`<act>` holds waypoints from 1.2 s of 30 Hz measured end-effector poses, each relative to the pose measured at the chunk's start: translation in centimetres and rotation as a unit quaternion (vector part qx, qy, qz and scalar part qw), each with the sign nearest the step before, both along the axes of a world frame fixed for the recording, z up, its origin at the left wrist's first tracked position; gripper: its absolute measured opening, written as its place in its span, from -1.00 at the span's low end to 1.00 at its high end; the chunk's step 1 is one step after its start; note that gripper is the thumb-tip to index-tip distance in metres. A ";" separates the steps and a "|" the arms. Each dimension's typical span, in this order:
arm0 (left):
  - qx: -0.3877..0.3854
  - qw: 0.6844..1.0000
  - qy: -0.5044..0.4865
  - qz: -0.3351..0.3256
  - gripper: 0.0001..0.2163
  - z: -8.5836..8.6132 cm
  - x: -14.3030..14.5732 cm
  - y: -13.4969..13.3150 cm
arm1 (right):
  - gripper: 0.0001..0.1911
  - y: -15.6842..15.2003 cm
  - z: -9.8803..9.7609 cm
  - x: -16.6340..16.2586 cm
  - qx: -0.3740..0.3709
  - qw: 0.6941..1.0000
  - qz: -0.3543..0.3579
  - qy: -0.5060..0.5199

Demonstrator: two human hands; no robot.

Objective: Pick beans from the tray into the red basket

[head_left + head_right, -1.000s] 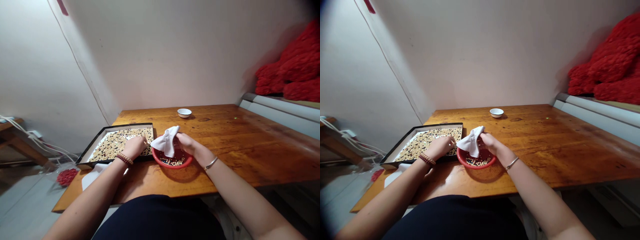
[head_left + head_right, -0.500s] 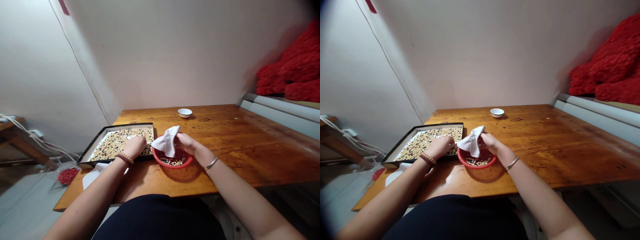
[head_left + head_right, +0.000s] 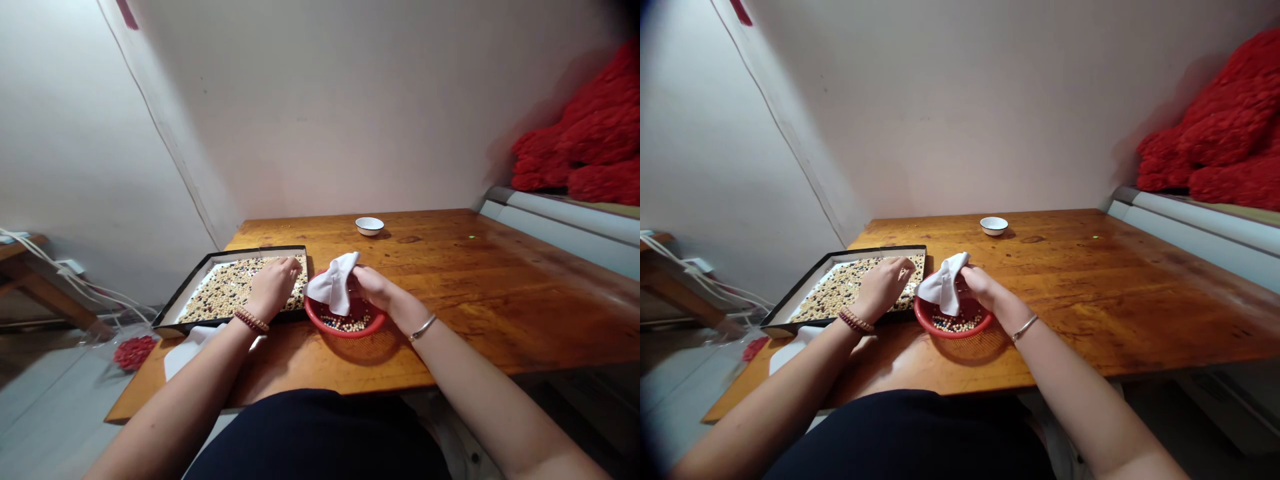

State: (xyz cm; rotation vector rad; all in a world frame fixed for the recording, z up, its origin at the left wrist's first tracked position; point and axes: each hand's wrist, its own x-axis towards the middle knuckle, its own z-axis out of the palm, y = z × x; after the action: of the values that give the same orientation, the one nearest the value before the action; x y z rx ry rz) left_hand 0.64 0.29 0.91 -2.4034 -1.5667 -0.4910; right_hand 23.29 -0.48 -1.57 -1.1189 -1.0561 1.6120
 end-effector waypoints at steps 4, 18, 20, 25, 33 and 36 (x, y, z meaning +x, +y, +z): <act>0.086 0.977 -0.025 -0.193 -0.75 -0.9 1.4 -1.3 | -0.76 -0.5 0.3 -0.2 0.037 0.999 0.024 0.000; 0.143 0.959 -0.063 -0.235 -0.79 -1.8 1.6 -1.8 | -0.71 -1.7 1.1 -0.3 0.109 0.985 0.118 -0.063; 0.139 0.958 -0.075 -0.240 -0.77 -1.9 1.6 -1.7 | -0.73 -1.5 0.8 -0.2 0.136 0.979 0.129 -0.079; 0.136 0.959 -0.070 -0.240 -0.75 -2.1 1.4 -1.7 | -0.69 -1.1 0.2 0.1 0.202 0.957 0.149 -0.146; 0.180 0.954 -0.016 -0.239 -0.69 -1.7 1.4 -1.7 | -0.77 -1.0 0.3 0.0 0.253 0.934 0.154 -0.200; 0.172 0.967 -0.035 -0.184 -0.73 -1.0 0.6 -0.9 | -0.88 -0.7 0.3 -0.1 0.220 0.957 0.028 -0.188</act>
State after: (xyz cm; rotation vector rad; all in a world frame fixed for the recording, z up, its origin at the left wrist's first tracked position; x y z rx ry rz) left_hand 1.24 -0.60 -0.10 -2.4178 -0.9534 -0.8491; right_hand 23.14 -1.20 -1.31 -1.1123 -1.6148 1.1387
